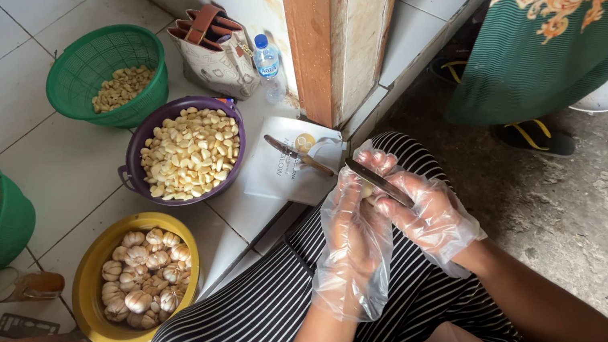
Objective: The person sits on the floor and peels garlic cloves using a small knife, placing the peeled cloves into a purple bowl. The person handles whole garlic bulbs from a yellow bowl and discards peels into a pink basket.
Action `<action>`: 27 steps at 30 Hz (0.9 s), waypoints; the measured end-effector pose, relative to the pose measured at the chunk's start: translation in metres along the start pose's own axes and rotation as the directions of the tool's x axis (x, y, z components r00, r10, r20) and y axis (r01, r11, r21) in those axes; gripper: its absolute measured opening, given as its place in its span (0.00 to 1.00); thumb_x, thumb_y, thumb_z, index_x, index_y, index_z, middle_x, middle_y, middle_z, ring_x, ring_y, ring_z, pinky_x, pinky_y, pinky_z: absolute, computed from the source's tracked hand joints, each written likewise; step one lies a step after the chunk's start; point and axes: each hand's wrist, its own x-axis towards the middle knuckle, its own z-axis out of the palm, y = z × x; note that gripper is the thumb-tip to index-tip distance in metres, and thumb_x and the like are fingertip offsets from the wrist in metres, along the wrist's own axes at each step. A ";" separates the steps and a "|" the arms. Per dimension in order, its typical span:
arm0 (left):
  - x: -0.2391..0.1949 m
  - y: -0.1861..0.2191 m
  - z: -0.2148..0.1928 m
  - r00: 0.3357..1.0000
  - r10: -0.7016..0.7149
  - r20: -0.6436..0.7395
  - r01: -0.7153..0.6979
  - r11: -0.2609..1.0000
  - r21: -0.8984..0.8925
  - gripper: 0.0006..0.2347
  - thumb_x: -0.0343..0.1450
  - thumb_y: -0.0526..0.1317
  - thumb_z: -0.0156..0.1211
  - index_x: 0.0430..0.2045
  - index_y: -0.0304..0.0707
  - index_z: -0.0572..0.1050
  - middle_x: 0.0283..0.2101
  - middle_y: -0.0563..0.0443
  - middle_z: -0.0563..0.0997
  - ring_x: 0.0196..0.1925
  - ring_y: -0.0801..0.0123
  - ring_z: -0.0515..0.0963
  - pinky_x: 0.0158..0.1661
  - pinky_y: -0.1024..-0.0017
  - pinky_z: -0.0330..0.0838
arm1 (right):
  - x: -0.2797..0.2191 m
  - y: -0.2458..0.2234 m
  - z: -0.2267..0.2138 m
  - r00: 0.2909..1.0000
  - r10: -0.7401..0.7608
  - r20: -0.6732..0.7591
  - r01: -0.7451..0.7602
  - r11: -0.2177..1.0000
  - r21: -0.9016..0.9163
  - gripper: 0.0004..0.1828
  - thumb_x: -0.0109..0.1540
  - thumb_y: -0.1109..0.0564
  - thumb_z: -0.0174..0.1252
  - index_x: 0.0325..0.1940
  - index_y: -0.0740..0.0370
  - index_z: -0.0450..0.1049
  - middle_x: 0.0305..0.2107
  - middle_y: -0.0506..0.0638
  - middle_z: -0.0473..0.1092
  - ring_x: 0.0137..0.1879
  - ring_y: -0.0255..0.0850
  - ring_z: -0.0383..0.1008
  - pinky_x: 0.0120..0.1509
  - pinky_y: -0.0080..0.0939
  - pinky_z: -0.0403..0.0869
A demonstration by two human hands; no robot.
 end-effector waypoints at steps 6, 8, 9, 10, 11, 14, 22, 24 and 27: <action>-0.003 -0.005 0.001 0.997 -0.017 -0.078 0.020 0.999 0.030 0.14 0.76 0.37 0.53 0.55 0.27 0.70 0.55 0.39 0.77 0.60 0.57 0.77 0.60 0.64 0.73 | 0.001 -0.021 -0.002 1.000 -0.020 -0.019 0.019 0.999 -0.050 0.12 0.64 0.59 0.61 0.51 0.65 0.75 0.35 0.50 0.79 0.38 0.33 0.76 0.45 0.35 0.76; -0.005 -0.002 -0.001 0.998 0.028 -0.059 -0.025 0.998 0.053 0.14 0.77 0.38 0.54 0.54 0.25 0.70 0.54 0.38 0.77 0.59 0.57 0.77 0.59 0.65 0.73 | 0.004 -0.022 0.001 0.969 -0.245 -0.034 0.246 0.969 0.024 0.14 0.67 0.61 0.57 0.55 0.69 0.71 0.43 0.54 0.75 0.47 0.35 0.73 0.52 0.36 0.72; -0.006 0.000 -0.002 0.997 0.052 -0.049 -0.049 0.997 0.065 0.14 0.78 0.38 0.55 0.54 0.24 0.70 0.54 0.37 0.77 0.59 0.57 0.78 0.58 0.65 0.73 | 0.005 -0.021 0.002 0.934 -0.353 -0.047 0.356 0.933 0.061 0.15 0.68 0.62 0.56 0.57 0.71 0.69 0.48 0.56 0.73 0.52 0.35 0.72 0.55 0.36 0.70; -0.009 0.003 -0.004 0.997 0.058 -0.052 -0.054 0.996 0.073 0.15 0.78 0.39 0.55 0.54 0.24 0.70 0.54 0.36 0.77 0.57 0.58 0.78 0.58 0.65 0.73 | 0.006 -0.019 0.004 0.967 -0.253 -0.032 0.254 0.967 0.025 0.14 0.67 0.61 0.56 0.56 0.69 0.70 0.44 0.53 0.74 0.48 0.34 0.73 0.52 0.35 0.72; -0.011 0.008 -0.006 0.996 0.065 -0.056 -0.060 0.995 0.082 0.15 0.79 0.39 0.56 0.54 0.23 0.71 0.54 0.36 0.78 0.56 0.59 0.78 0.58 0.66 0.73 | 0.009 -0.016 0.007 0.989 -0.150 -0.020 0.150 0.989 -0.014 0.14 0.66 0.59 0.57 0.55 0.67 0.72 0.40 0.50 0.76 0.44 0.32 0.75 0.49 0.33 0.73; -0.026 0.027 -0.014 0.983 0.102 -0.150 -0.095 0.994 0.052 0.13 0.78 0.39 0.58 0.52 0.26 0.71 0.55 0.40 0.78 0.52 0.62 0.77 0.57 0.65 0.73 | 0.018 -0.005 0.028 0.998 -0.049 0.027 0.047 0.996 0.078 0.10 0.66 0.58 0.57 0.50 0.65 0.75 0.36 0.47 0.76 0.41 0.31 0.73 0.47 0.32 0.74; -0.096 0.082 -0.016 0.901 0.306 -0.309 -0.317 0.948 0.015 0.19 0.69 0.37 0.59 0.55 0.35 0.68 0.56 0.42 0.77 0.59 0.56 0.79 0.59 0.60 0.76 | 0.030 0.019 0.087 0.942 -0.159 0.294 0.066 0.951 0.302 0.04 0.68 0.60 0.58 0.43 0.64 0.74 0.35 0.45 0.74 0.42 0.30 0.73 0.49 0.31 0.74; -0.124 0.093 -0.020 0.859 0.419 -0.295 -0.425 0.904 0.048 0.22 0.68 0.36 0.59 0.57 0.36 0.66 0.57 0.41 0.76 0.59 0.55 0.79 0.60 0.59 0.77 | 0.034 0.024 0.104 0.899 -0.278 0.338 0.108 0.889 0.445 0.03 0.68 0.61 0.60 0.44 0.64 0.73 0.38 0.45 0.74 0.44 0.31 0.73 0.50 0.31 0.74; -0.175 0.110 -0.037 0.712 0.598 -0.369 -0.550 0.801 0.236 0.21 0.74 0.38 0.58 0.62 0.38 0.65 0.57 0.40 0.76 0.53 0.59 0.80 0.53 0.67 0.79 | 0.035 0.029 0.121 0.840 -0.141 0.524 -0.225 0.789 0.572 0.04 0.68 0.62 0.59 0.46 0.64 0.75 0.37 0.48 0.75 0.38 0.30 0.71 0.39 0.28 0.70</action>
